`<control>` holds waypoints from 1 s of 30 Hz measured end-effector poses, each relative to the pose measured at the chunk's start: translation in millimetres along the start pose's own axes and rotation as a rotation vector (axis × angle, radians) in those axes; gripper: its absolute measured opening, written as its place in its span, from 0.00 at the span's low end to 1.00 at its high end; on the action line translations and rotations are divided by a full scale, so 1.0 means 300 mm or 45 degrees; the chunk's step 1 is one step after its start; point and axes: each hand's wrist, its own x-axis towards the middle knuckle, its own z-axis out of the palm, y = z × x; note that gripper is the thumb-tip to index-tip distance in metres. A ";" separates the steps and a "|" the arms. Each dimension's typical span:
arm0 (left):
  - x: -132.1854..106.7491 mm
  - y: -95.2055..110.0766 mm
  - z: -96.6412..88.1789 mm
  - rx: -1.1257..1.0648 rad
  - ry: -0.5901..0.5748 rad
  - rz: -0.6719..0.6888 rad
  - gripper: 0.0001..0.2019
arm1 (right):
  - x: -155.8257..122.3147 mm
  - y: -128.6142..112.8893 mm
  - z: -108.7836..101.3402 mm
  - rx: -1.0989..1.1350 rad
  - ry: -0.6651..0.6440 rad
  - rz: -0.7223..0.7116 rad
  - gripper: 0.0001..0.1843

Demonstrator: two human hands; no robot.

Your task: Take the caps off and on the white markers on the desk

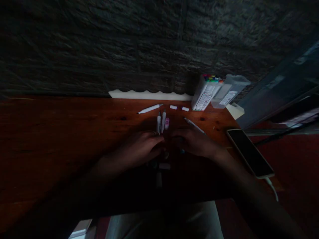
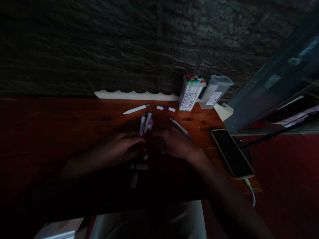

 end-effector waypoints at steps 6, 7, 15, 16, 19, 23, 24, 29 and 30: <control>0.011 -0.018 -0.010 0.007 0.047 0.007 0.10 | 0.005 0.022 0.009 0.034 0.028 -0.017 0.09; 0.012 -0.019 -0.010 0.008 0.047 0.007 0.10 | 0.007 0.025 0.010 0.038 0.039 -0.025 0.08; 0.017 -0.042 -0.013 -0.031 0.093 0.049 0.10 | 0.015 0.040 0.011 0.042 0.056 -0.025 0.08; 0.017 -0.042 -0.014 -0.040 0.098 0.051 0.10 | 0.015 0.043 0.011 0.050 0.062 -0.026 0.08; 0.020 -0.038 -0.016 -0.069 0.097 0.086 0.10 | 0.013 0.048 0.014 0.067 0.078 -0.027 0.08; 0.024 -0.035 -0.015 -0.099 0.085 0.155 0.10 | 0.015 0.051 0.012 0.057 0.070 -0.027 0.08; 0.025 -0.036 -0.015 -0.100 0.088 0.164 0.10 | 0.015 0.051 0.011 0.049 0.063 -0.032 0.08; 0.030 -0.048 -0.013 -0.083 0.115 0.204 0.10 | 0.014 0.050 0.004 0.023 0.079 -0.042 0.07; 0.030 -0.050 -0.014 -0.082 0.126 0.209 0.10 | 0.013 0.049 0.003 0.029 0.081 -0.040 0.07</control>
